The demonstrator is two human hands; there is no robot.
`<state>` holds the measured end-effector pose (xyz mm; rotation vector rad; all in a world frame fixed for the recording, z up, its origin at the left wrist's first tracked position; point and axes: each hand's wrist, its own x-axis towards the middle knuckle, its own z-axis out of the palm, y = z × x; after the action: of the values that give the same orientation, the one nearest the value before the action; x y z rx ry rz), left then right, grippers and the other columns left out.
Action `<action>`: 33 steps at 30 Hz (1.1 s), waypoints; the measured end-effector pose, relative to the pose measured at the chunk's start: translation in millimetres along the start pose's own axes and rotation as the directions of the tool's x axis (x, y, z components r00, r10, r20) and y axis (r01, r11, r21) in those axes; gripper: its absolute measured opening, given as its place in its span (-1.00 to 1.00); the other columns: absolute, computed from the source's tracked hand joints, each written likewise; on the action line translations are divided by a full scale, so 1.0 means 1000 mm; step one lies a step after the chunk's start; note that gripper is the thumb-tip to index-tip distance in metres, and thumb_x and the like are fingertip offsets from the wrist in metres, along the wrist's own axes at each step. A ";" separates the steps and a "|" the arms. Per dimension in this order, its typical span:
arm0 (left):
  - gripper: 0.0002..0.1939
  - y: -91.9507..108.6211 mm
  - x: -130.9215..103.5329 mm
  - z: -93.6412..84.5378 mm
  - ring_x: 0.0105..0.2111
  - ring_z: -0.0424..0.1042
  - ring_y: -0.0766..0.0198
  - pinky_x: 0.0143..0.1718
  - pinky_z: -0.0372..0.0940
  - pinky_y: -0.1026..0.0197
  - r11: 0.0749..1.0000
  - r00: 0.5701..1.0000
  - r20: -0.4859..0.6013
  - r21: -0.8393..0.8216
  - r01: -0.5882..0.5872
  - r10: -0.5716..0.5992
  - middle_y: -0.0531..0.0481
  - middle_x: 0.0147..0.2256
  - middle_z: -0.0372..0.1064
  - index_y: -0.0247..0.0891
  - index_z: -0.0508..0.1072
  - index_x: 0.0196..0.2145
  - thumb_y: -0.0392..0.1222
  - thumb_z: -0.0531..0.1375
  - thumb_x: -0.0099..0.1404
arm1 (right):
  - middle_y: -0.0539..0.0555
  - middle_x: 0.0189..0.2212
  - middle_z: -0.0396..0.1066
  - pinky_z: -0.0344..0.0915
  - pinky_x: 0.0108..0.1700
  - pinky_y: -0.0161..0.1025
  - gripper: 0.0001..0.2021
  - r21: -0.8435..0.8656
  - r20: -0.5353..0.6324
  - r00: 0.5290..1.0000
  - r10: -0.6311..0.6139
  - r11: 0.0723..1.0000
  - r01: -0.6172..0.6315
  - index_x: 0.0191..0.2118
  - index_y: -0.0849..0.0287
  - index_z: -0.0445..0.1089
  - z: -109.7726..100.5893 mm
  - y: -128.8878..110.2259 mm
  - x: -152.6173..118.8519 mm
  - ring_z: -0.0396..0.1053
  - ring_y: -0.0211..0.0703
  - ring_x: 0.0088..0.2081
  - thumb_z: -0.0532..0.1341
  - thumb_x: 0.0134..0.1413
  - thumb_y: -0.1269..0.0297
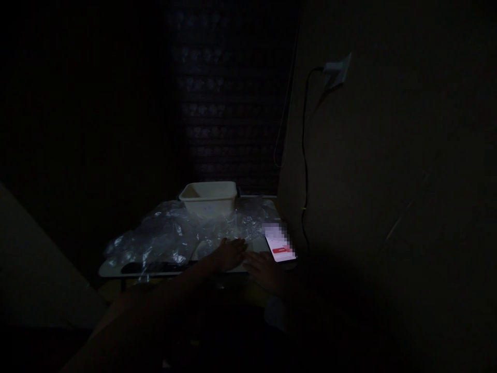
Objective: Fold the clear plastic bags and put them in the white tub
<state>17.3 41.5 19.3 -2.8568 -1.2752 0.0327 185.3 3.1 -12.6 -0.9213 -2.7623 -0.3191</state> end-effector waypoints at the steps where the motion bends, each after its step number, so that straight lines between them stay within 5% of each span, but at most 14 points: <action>1: -0.58 0.000 0.000 0.000 -0.02 -0.12 0.17 -0.17 -0.17 -0.10 1.000 1.000 0.000 -0.004 0.001 -0.001 -0.13 0.01 -0.12 -0.24 -0.04 -0.04 -0.11 -0.30 0.16 | 0.13 -0.03 -0.01 -0.06 -0.11 -0.14 -0.67 0.003 -0.009 1.000 -0.003 1.000 0.003 -0.09 0.17 0.07 -0.001 -0.001 -0.002 -0.14 -0.18 0.00 -0.09 -0.05 0.34; 10: -0.57 -0.003 0.002 0.004 -0.03 -0.09 0.18 -0.18 -0.13 -0.08 0.999 0.999 -0.034 -0.043 -0.029 0.028 -0.12 0.00 -0.09 -0.22 -0.04 -0.04 -0.08 -0.33 0.16 | 0.08 -0.11 0.13 -0.06 -0.13 -0.15 -0.69 0.091 0.012 0.998 -0.065 0.994 0.064 -0.12 0.12 0.10 -0.020 -0.031 -0.014 0.00 -0.18 -0.08 -0.08 -0.06 0.30; 14: -0.59 -0.006 0.005 0.003 -0.02 -0.14 0.19 -0.18 -0.08 -0.03 0.999 0.996 -0.093 -0.044 -0.016 0.012 -0.10 0.01 -0.14 -0.20 -0.07 -0.03 -0.13 -0.22 0.14 | 0.10 -0.21 0.23 -0.02 -0.15 -0.19 -0.72 0.129 -0.111 0.986 0.127 0.985 -0.113 -0.19 0.18 0.18 -0.030 -0.021 -0.001 0.11 -0.22 -0.16 -0.10 -0.07 0.39; 18: -0.58 -0.016 0.003 -0.007 -0.05 -0.04 0.17 -0.16 -0.03 0.10 0.982 0.971 -0.190 -0.148 0.118 -0.145 -0.17 -0.03 -0.04 -0.31 0.06 -0.09 -0.25 -0.07 0.04 | 0.11 -0.22 0.24 0.02 -0.17 -0.20 -0.67 0.097 -0.075 0.954 0.291 0.954 -0.283 -0.21 0.22 0.21 -0.022 0.006 0.018 0.14 -0.21 -0.18 -0.09 -0.18 0.51; 21: -0.73 -0.031 -0.009 -0.019 -0.16 0.14 0.19 -0.18 0.01 0.16 0.827 0.895 -0.102 -0.439 0.351 -0.434 -0.20 -0.19 0.17 -0.37 0.25 -0.29 -0.32 -0.10 0.04 | 0.13 -0.17 0.20 -0.02 -0.13 -0.21 -0.64 0.063 -0.030 0.948 0.316 0.947 -0.314 -0.21 0.26 0.21 -0.008 0.018 0.027 0.10 -0.22 -0.13 -0.09 -0.22 0.54; 23: -0.75 -0.043 -0.021 -0.026 -0.22 0.20 0.16 -0.24 0.06 0.14 0.740 0.851 -0.040 -0.516 0.431 -0.524 -0.22 -0.29 0.24 -0.39 0.28 -0.38 -0.30 -0.13 0.06 | 0.13 -0.16 0.19 -0.06 -0.10 -0.21 -0.65 0.052 0.005 0.956 0.292 0.955 -0.292 -0.21 0.27 0.22 -0.002 0.020 0.032 0.09 -0.22 -0.12 -0.08 -0.22 0.52; 28: -0.73 -0.066 -0.050 -0.032 -0.52 0.33 0.31 -0.51 0.19 0.27 0.506 0.794 0.154 -0.696 0.510 -0.588 -0.12 -0.48 0.30 -0.39 0.21 -0.35 -0.25 -0.20 0.10 | 0.11 -0.20 0.23 -0.04 -0.12 -0.21 -0.71 0.040 0.070 0.964 0.258 0.964 -0.262 -0.30 0.23 0.27 -0.005 0.013 0.041 0.13 -0.21 -0.16 -0.06 -0.22 0.49; 33: -0.72 -0.072 -0.055 -0.028 -0.52 0.31 0.38 -0.51 0.20 0.32 0.290 0.775 0.242 -0.829 0.478 -0.584 -0.10 -0.44 0.26 -0.37 0.20 -0.37 -0.19 -0.20 0.10 | 0.10 -0.24 0.25 -0.03 -0.14 -0.20 -0.73 0.017 0.097 0.967 0.236 0.971 -0.239 -0.32 0.21 0.27 -0.013 0.007 0.052 0.16 -0.21 -0.19 -0.06 -0.20 0.47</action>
<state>-72.7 48.4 49.1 -2.6575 -2.8045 -1.0812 151.0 34.5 14.5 -1.2755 -2.6913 -0.1998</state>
